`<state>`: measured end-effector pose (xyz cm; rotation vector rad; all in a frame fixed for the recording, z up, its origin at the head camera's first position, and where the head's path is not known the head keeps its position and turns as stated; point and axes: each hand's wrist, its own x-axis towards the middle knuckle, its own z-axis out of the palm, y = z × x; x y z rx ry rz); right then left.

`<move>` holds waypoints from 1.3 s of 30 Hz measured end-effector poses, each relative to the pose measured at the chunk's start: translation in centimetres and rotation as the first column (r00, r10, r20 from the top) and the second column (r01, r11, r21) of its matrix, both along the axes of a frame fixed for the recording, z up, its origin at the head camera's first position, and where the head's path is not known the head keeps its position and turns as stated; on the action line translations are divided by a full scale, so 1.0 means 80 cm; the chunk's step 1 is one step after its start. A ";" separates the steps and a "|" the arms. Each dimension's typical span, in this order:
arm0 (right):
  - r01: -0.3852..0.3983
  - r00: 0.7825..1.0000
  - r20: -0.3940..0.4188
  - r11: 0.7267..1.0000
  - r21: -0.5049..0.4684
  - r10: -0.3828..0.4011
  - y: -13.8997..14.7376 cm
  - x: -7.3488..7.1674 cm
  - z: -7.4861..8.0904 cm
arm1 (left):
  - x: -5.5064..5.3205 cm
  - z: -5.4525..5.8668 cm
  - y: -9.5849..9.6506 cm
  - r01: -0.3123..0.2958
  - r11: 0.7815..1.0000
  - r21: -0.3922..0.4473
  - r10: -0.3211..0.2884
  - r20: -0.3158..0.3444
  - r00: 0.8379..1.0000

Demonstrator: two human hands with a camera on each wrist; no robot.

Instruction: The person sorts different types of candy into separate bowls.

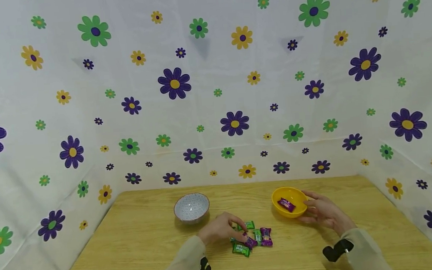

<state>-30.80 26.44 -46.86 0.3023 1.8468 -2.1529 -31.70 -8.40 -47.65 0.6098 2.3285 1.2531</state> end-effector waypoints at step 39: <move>-0.036 0.999 -0.019 0.999 0.000 0.036 0.003 0.000 0.004 | -0.003 -0.005 0.018 -0.123 0.989 -0.078 0.120 -0.039 0.992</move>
